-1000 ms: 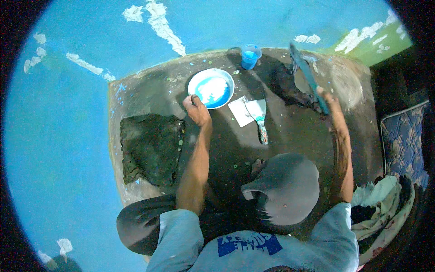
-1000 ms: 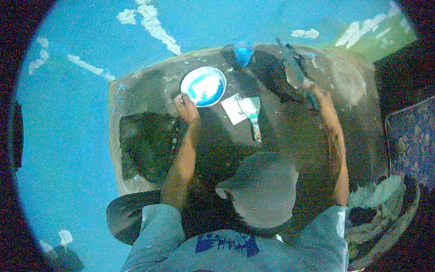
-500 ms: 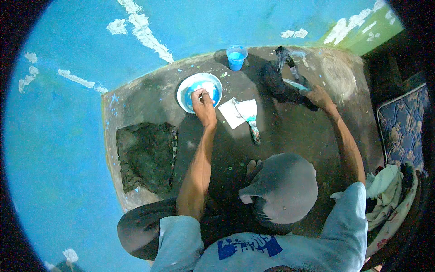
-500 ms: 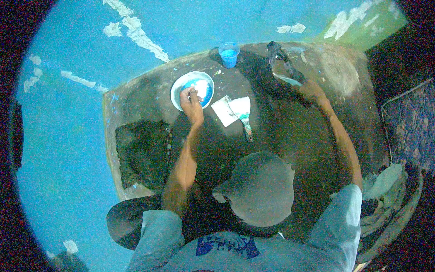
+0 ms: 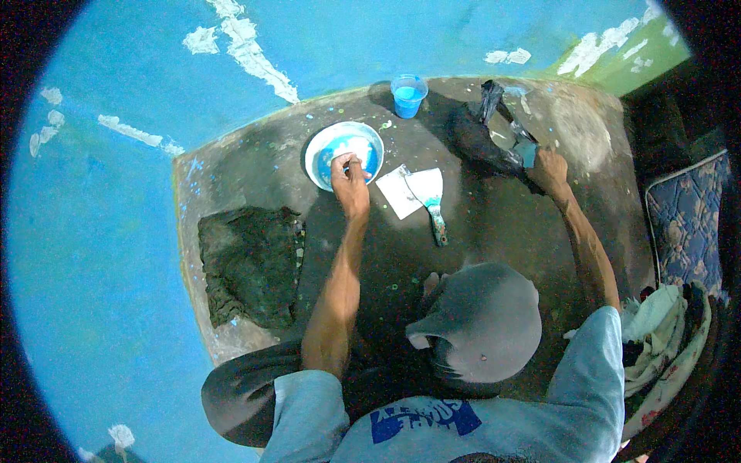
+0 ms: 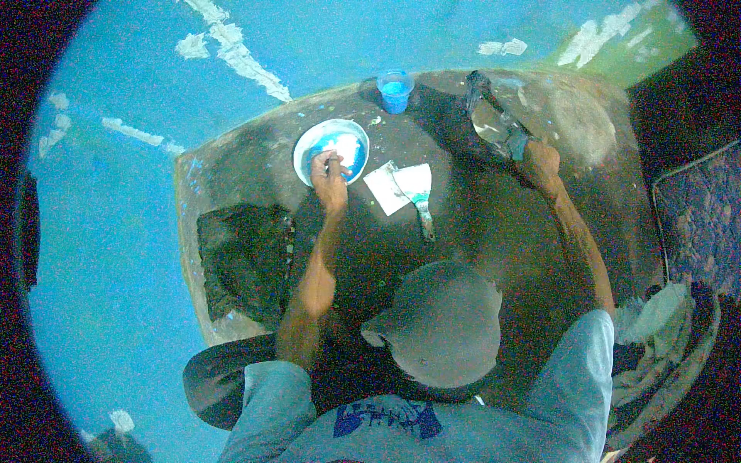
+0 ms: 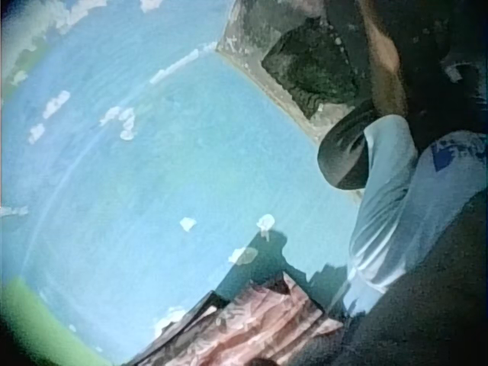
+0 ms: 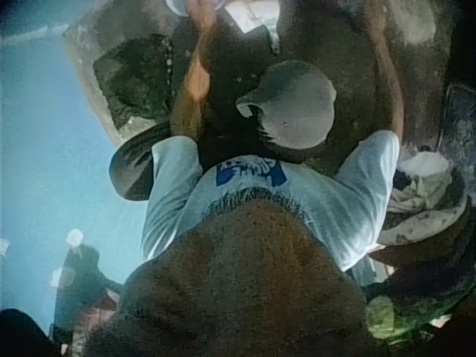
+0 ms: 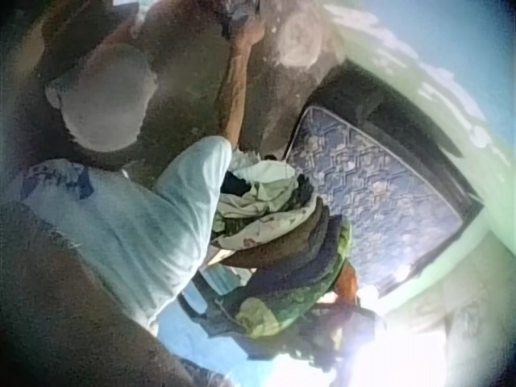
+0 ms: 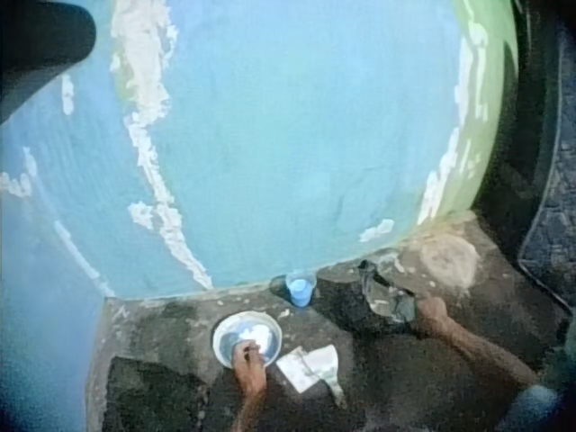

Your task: The person pours blue liquid from a cup into a white bowl containing white powder, then uses a putty knife to scrape the sides and mix the contents into a paste. The person continues to stir the mixture thoroughly.

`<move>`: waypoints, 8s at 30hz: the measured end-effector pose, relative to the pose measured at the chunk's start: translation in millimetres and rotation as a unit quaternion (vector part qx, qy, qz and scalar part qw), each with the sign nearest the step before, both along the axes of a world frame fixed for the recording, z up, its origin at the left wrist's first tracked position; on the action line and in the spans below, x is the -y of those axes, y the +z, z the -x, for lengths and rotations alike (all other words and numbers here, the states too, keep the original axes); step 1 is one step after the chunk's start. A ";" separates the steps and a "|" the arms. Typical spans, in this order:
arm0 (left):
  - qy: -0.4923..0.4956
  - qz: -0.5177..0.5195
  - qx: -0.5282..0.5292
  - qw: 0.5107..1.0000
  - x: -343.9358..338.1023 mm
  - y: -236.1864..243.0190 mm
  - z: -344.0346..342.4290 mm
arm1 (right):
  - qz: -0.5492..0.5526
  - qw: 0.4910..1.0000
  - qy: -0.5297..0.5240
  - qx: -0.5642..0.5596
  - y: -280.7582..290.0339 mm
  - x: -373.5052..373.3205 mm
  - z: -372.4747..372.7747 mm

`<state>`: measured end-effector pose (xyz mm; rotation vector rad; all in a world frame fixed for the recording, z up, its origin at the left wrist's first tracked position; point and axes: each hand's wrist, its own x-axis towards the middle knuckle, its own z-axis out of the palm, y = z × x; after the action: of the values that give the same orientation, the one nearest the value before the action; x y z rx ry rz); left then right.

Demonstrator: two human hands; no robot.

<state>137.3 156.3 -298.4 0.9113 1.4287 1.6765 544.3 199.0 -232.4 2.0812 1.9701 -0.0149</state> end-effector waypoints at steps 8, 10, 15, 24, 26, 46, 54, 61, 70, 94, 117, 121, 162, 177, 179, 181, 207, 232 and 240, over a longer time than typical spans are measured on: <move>-0.014 0.006 -0.017 1.000 -4.9 -9.1 -5.7 | -0.108 0.983 0.023 -0.147 -92.4 -5.9 -55.1; -0.006 -0.006 -0.019 1.000 -2.7 -4.2 -2.0 | -0.142 0.974 0.052 -0.168 -97.4 -4.6 -38.2; -0.007 -0.008 0.012 1.000 -6.0 -0.6 -8.0 | -0.099 0.976 -0.004 -0.192 -111.1 -11.5 -60.4; -0.025 0.014 0.012 1.000 -5.9 -5.0 -16.4 | -0.187 0.954 -0.022 -0.234 -142.3 -27.8 -61.4; -0.012 0.023 -0.013 1.000 1.0 -5.9 2.9 | -0.144 0.960 -0.007 -0.239 -131.4 -32.2 -9.8; -0.019 0.012 -0.009 1.000 2.1 -1.3 -3.2 | -0.123 0.931 -0.066 -0.338 -19.3 21.2 12.6; -0.012 0.021 -0.010 1.000 2.5 -3.0 -0.1 | -0.113 0.907 -0.113 -0.390 6.8 36.4 14.1; -0.009 0.021 -0.010 1.000 3.0 -5.8 4.1 | -0.112 0.883 -0.129 -0.438 27.5 50.6 18.9; -0.006 0.011 -0.013 1.000 0.7 -10.6 7.7 | -0.134 0.880 -0.122 -0.438 40.8 68.5 9.8; 0.080 0.062 -0.026 0.995 5.3 -34.0 57.6 | -0.129 0.899 -0.115 -0.402 89.4 97.8 14.9; 0.104 0.174 -0.028 0.979 3.5 -83.4 96.2 | -0.030 0.872 0.017 -0.489 67.1 71.1 139.3; 0.099 0.161 -0.025 0.982 3.7 -76.2 94.8 | 0.015 0.891 0.034 -0.452 47.9 62.4 174.8; 0.071 0.132 0.009 0.989 17.5 -58.7 92.7 | 0.014 0.900 0.425 -0.091 -10.3 -58.1 302.8; 0.078 0.142 0.009 0.987 18.3 -67.9 96.5 | -0.060 0.838 0.541 0.029 54.2 -81.2 308.9; 0.080 0.151 0.008 0.985 17.4 -62.7 91.5 | -0.014 0.830 0.555 0.049 59.0 -86.3 316.2; 0.087 0.168 0.011 0.982 16.6 -58.0 87.5 | 0.030 0.822 0.563 0.086 59.7 -90.6 331.5; 0.117 0.120 0.013 0.986 12.2 -76.6 86.2 | 0.017 0.840 0.542 -0.003 3.6 -136.8 329.5; 0.111 0.128 -0.019 0.985 16.1 -62.0 87.5 | 0.305 0.791 0.209 -0.488 -28.9 -118.0 259.6; 0.112 0.159 -0.002 0.981 21.2 -56.6 92.5 | 0.361 0.892 0.163 -0.217 40.6 -76.7 300.8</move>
<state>44.8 135.1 -355.0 0.5940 1.7929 1.5401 243.5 275.7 -191.8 1.3165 2.0649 -1.0528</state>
